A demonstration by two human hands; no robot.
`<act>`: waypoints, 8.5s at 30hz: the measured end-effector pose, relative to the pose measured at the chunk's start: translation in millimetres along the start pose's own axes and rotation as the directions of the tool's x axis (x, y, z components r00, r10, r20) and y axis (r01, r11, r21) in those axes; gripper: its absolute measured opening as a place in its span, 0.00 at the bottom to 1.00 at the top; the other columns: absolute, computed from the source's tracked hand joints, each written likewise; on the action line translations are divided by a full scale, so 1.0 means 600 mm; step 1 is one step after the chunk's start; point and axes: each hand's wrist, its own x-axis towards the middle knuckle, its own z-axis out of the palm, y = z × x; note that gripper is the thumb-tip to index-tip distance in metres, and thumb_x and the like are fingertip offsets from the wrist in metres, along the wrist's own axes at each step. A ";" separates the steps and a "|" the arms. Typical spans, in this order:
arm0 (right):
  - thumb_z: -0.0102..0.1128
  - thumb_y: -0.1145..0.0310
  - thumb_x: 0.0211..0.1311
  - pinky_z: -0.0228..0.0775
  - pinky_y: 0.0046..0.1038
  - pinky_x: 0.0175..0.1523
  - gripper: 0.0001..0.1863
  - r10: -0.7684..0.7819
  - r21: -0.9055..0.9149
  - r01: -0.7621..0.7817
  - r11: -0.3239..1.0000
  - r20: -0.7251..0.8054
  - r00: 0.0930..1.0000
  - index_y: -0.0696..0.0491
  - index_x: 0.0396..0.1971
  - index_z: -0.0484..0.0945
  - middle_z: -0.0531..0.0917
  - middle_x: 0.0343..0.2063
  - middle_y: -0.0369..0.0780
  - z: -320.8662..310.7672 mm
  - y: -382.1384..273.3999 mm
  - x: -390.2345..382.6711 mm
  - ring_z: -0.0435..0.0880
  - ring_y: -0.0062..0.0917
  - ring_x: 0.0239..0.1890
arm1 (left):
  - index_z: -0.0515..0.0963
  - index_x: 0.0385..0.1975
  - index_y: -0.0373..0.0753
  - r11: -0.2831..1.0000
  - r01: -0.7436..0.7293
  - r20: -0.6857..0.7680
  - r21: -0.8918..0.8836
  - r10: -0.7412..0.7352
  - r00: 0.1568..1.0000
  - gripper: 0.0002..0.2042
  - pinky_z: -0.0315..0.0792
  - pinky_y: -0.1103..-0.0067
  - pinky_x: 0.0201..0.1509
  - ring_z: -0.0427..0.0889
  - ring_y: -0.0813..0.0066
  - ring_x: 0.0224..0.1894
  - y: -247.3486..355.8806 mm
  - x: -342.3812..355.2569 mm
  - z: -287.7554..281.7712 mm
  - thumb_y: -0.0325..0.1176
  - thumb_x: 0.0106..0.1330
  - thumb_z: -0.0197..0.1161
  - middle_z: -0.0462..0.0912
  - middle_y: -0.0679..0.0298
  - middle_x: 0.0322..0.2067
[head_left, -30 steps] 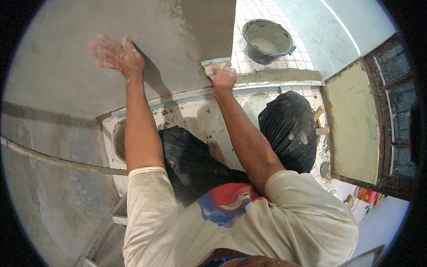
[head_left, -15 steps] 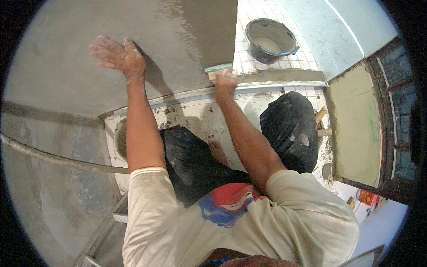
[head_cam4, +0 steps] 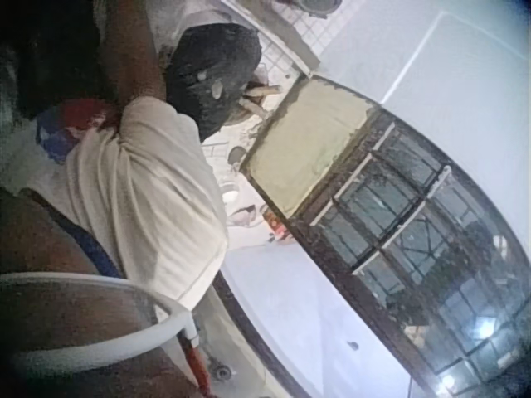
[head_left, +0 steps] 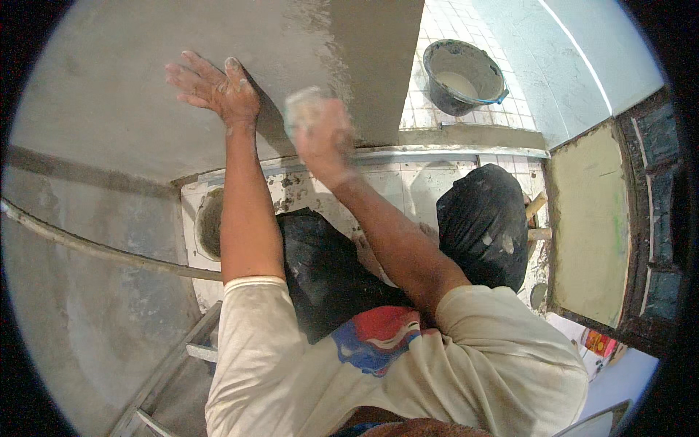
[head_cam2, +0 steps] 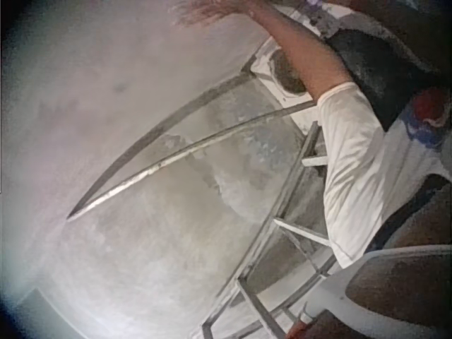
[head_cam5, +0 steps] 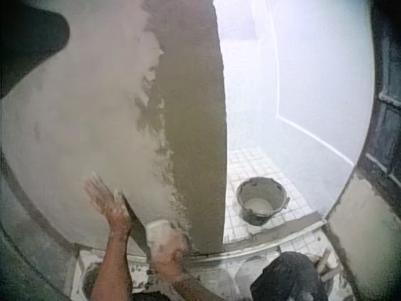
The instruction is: The person kneels on a tiled floor and uses a small trowel to apply and smooth plaster onto a curved wall section. They repeatedly dip the trowel into a bucket of plaster and spread it evenly across the surface.
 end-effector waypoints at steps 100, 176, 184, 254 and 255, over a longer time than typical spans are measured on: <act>0.62 0.70 0.58 0.84 0.46 0.49 0.14 0.553 -0.560 0.241 0.793 0.827 0.103 0.62 0.39 0.89 0.90 0.40 0.57 -0.865 0.530 -0.290 0.92 0.49 0.45 | 0.50 0.83 0.32 0.955 -0.153 0.044 0.256 0.146 0.988 0.41 0.20 0.28 0.77 0.29 0.23 0.84 -0.299 0.014 0.113 0.48 0.78 0.56 0.35 0.35 0.84; 0.66 0.71 0.65 0.74 0.48 0.53 0.16 0.011 -0.197 0.007 0.980 0.089 0.996 0.61 0.48 0.75 0.77 0.43 0.55 -0.071 0.124 -0.004 0.81 0.52 0.45 | 0.36 0.87 0.43 0.998 -0.016 -0.110 0.057 0.023 0.994 0.43 0.17 0.34 0.79 0.16 0.37 0.85 -0.037 -0.022 0.030 0.50 0.81 0.51 0.23 0.42 0.85; 0.70 0.70 0.64 0.75 0.47 0.57 0.18 0.319 -0.046 -0.332 0.942 -0.184 0.930 0.62 0.48 0.74 0.79 0.46 0.55 -0.097 0.136 0.023 0.82 0.52 0.47 | 0.37 0.87 0.41 0.998 -0.039 -0.125 0.054 0.046 0.991 0.42 0.15 0.36 0.79 0.15 0.37 0.85 -0.049 -0.017 0.029 0.52 0.82 0.47 0.21 0.42 0.85; 0.70 0.69 0.71 0.85 0.33 0.46 0.18 0.615 0.060 -0.623 0.780 0.108 0.781 0.63 0.52 0.75 0.79 0.49 0.47 -0.029 0.300 -0.098 0.85 0.33 0.52 | 0.39 0.87 0.39 0.996 -0.014 -0.145 0.093 0.028 0.989 0.42 0.14 0.36 0.79 0.19 0.36 0.85 -0.044 -0.020 0.031 0.49 0.80 0.49 0.25 0.42 0.85; 0.70 0.69 0.70 0.85 0.32 0.46 0.18 0.578 0.103 -0.580 0.808 0.054 0.814 0.63 0.51 0.75 0.80 0.48 0.46 -0.032 0.281 -0.075 0.86 0.33 0.50 | 0.40 0.87 0.39 0.995 0.008 -0.131 0.098 0.005 0.991 0.42 0.14 0.36 0.79 0.19 0.36 0.85 -0.039 -0.022 0.030 0.49 0.80 0.50 0.26 0.42 0.85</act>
